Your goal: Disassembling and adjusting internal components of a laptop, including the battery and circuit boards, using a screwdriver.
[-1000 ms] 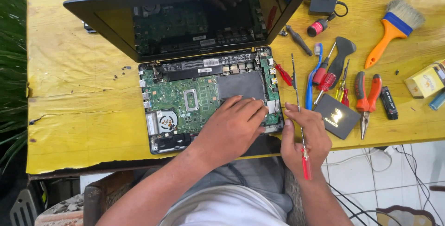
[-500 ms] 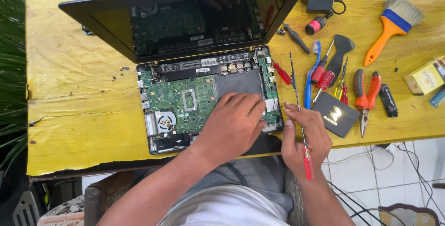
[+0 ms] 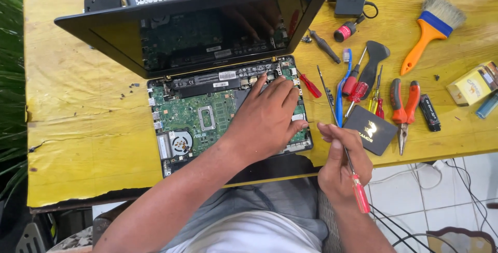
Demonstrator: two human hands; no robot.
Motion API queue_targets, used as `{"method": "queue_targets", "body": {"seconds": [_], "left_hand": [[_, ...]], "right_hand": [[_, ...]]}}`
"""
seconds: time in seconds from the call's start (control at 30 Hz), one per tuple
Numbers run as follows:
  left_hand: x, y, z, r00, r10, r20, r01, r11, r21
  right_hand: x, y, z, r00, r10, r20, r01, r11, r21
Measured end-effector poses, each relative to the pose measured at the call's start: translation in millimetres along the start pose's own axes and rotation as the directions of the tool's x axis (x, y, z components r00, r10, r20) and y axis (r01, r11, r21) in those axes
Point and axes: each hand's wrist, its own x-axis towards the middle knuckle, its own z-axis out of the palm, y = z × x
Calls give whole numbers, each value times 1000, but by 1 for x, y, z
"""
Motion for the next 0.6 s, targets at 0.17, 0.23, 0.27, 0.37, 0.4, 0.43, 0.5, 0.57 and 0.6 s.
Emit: {"method": "queue_targets", "body": {"seconds": [0.17, 0.23, 0.27, 0.37, 0.4, 0.43, 0.5, 0.57, 0.6], "left_hand": [[3, -4, -3, 1000, 11, -13, -10, 1000, 21], [5, 1, -12, 997, -30, -74, 33, 999, 30], [4, 0, -10, 997, -27, -74, 29, 999, 31], [4, -3, -5, 999, -48, -16, 50, 995, 89], [4, -3, -4, 999, -48, -16, 49, 993, 105], [3, -3, -3, 999, -47, -16, 49, 991, 122], [3, -3, -2, 999, -48, -13, 49, 991, 124], [3, -4, -2, 999, -45, -13, 46, 991, 127], [3, -3, -2, 999, -48, -18, 49, 992, 119]], "right_hand": [[-2, 0, -3, 1000, -25, -10, 25, 1000, -1], [-7, -3, -7, 996, 64, 56, -62, 997, -36], [-7, -3, -7, 997, 63, 53, -61, 997, -37], [-6, -3, -7, 996, 62, 56, -60, 998, -33], [-7, -3, -7, 996, 74, 56, -72, 997, -30], [-7, -3, -8, 995, 85, 56, -84, 996, -28], [-6, -4, -8, 994, 90, 56, -88, 996, -26], [-6, -3, -7, 995, 89, 53, -88, 996, -26], [-6, -3, -8, 994, 99, 51, -98, 995, -16]]}}
